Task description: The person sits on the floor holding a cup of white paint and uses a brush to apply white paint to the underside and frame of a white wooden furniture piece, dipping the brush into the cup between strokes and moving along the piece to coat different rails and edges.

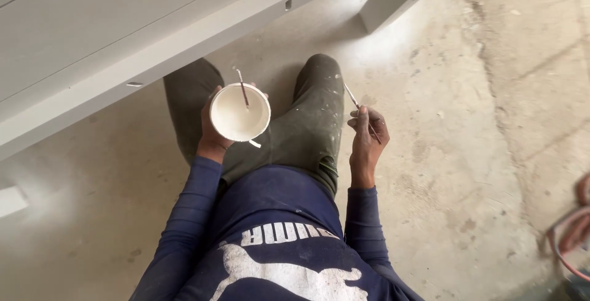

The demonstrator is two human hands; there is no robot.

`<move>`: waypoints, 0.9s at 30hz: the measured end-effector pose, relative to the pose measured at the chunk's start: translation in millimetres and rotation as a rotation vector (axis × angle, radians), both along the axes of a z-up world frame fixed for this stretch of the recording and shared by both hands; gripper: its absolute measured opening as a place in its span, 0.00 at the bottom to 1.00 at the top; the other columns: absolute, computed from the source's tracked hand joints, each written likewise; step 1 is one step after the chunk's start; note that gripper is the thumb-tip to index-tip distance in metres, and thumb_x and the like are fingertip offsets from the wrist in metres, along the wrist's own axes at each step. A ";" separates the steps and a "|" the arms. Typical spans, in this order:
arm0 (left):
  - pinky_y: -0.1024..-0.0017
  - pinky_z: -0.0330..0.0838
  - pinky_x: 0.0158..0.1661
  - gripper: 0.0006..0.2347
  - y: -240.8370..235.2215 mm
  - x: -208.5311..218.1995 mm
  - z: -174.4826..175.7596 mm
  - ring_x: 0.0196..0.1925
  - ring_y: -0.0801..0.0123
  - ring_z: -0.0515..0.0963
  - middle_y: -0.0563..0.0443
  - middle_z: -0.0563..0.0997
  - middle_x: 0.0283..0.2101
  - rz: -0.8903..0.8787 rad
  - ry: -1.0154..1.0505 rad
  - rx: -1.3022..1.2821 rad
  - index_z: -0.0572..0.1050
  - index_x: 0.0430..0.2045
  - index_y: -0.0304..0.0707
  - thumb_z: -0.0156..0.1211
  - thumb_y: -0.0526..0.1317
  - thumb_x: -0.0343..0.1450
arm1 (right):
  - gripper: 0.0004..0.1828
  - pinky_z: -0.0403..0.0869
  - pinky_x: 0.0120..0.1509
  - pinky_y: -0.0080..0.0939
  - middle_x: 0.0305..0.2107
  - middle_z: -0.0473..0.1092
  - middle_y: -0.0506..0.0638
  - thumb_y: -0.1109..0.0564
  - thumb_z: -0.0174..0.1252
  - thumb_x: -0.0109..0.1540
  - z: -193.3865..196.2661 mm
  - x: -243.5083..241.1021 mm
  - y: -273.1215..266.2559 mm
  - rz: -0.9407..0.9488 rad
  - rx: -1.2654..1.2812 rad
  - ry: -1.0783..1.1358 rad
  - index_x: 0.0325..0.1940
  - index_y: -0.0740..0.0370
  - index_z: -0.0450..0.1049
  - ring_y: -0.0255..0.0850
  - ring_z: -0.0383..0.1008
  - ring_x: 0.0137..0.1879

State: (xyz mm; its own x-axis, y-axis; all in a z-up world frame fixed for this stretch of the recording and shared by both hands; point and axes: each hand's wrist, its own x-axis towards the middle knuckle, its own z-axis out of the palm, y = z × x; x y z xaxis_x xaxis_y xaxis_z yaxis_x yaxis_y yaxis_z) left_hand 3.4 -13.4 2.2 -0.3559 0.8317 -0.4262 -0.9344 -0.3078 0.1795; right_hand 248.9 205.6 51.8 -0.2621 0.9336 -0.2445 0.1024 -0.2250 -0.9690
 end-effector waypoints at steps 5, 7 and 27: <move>0.59 0.79 0.57 0.17 -19.8 1.1 -64.2 0.56 0.57 0.80 0.42 0.80 0.52 0.174 -0.052 0.117 0.72 0.56 0.30 0.44 0.47 0.86 | 0.13 0.81 0.47 0.39 0.36 0.77 0.52 0.55 0.60 0.68 17.5 10.5 -15.8 -0.020 0.109 -0.052 0.51 0.67 0.76 0.36 0.77 0.39; 0.64 0.79 0.53 0.16 -15.7 1.8 -47.2 0.52 0.65 0.80 0.46 0.81 0.48 0.078 0.582 -0.137 0.72 0.52 0.32 0.45 0.48 0.82 | 0.13 0.82 0.48 0.40 0.38 0.77 0.53 0.56 0.59 0.68 25.0 13.5 -25.2 -0.028 0.143 -0.097 0.52 0.67 0.76 0.36 0.79 0.40; 0.61 0.75 0.56 0.19 10.6 18.0 32.3 0.52 0.60 0.82 0.43 0.82 0.49 0.085 1.663 -0.134 0.73 0.52 0.31 0.60 0.47 0.73 | 0.11 0.83 0.49 0.39 0.49 0.76 0.55 0.61 0.43 0.75 162.6 56.6 18.4 -0.081 1.031 -0.250 0.60 0.64 0.68 0.41 0.81 0.49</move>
State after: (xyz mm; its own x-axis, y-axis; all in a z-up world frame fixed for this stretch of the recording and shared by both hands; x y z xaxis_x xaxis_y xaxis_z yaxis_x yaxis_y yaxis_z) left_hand 21.4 -2.8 34.5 -0.5027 0.7788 0.3752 0.3063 -0.2454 0.9198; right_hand 305.5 224.0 214.4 -0.2414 0.7328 0.6362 0.3469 0.6775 -0.6486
